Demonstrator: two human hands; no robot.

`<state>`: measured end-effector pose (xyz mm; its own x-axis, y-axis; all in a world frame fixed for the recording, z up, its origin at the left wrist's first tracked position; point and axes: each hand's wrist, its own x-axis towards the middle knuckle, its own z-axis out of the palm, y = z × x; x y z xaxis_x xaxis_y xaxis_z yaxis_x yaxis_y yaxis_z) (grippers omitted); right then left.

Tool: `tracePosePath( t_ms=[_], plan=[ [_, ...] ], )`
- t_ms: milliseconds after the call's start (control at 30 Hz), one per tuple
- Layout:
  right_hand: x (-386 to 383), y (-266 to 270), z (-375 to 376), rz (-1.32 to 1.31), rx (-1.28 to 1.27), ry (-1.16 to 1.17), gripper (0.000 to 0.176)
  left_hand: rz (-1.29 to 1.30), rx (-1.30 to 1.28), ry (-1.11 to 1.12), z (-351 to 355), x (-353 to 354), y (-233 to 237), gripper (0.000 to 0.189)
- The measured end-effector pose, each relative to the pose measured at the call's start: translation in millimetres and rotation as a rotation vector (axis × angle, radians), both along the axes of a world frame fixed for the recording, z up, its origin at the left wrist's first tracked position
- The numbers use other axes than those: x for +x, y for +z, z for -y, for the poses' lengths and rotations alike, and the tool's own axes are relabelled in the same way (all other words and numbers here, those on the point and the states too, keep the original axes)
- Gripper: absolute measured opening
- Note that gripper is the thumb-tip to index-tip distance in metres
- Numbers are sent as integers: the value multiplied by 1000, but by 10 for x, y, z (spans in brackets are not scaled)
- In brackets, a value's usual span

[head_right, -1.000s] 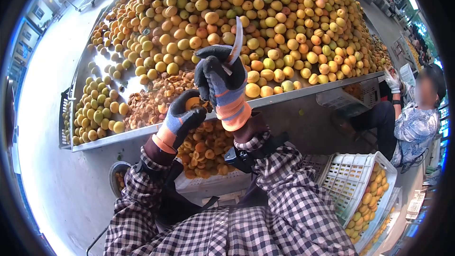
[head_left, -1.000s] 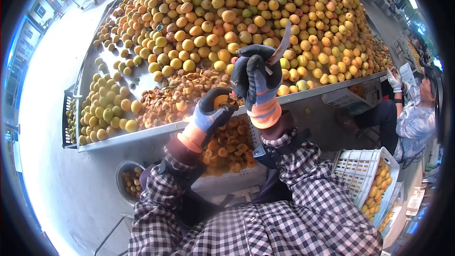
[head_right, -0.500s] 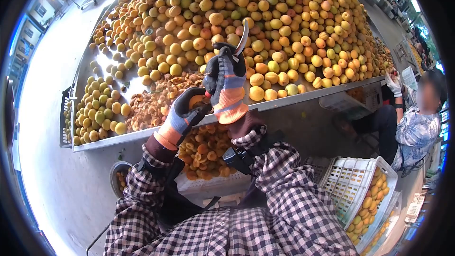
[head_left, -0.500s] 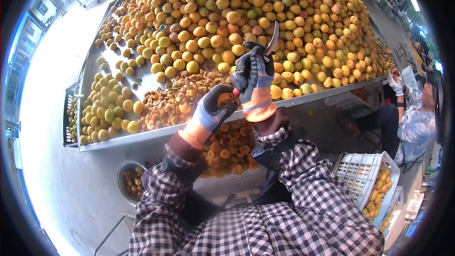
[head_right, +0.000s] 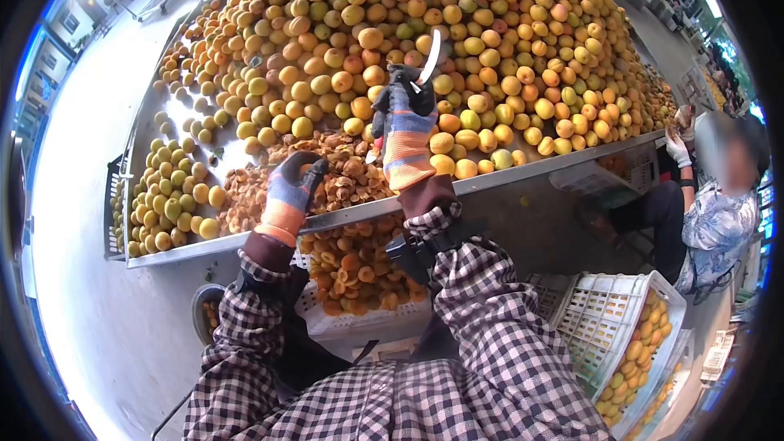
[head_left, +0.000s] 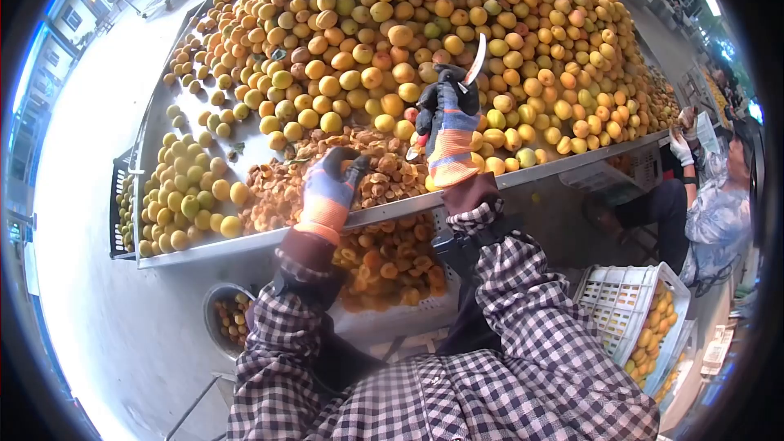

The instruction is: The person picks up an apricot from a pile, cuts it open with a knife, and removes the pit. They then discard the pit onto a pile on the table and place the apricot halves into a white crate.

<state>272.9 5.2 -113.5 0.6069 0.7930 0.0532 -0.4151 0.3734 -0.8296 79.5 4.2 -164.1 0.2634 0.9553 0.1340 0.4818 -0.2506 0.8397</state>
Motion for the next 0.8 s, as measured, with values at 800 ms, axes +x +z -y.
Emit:
tracePosePath(
  t_ms=[800],
  plan=[
    [716,-174,459,1320,-654,460,35,450,-470,-523,356,140,198,27]
  ],
)
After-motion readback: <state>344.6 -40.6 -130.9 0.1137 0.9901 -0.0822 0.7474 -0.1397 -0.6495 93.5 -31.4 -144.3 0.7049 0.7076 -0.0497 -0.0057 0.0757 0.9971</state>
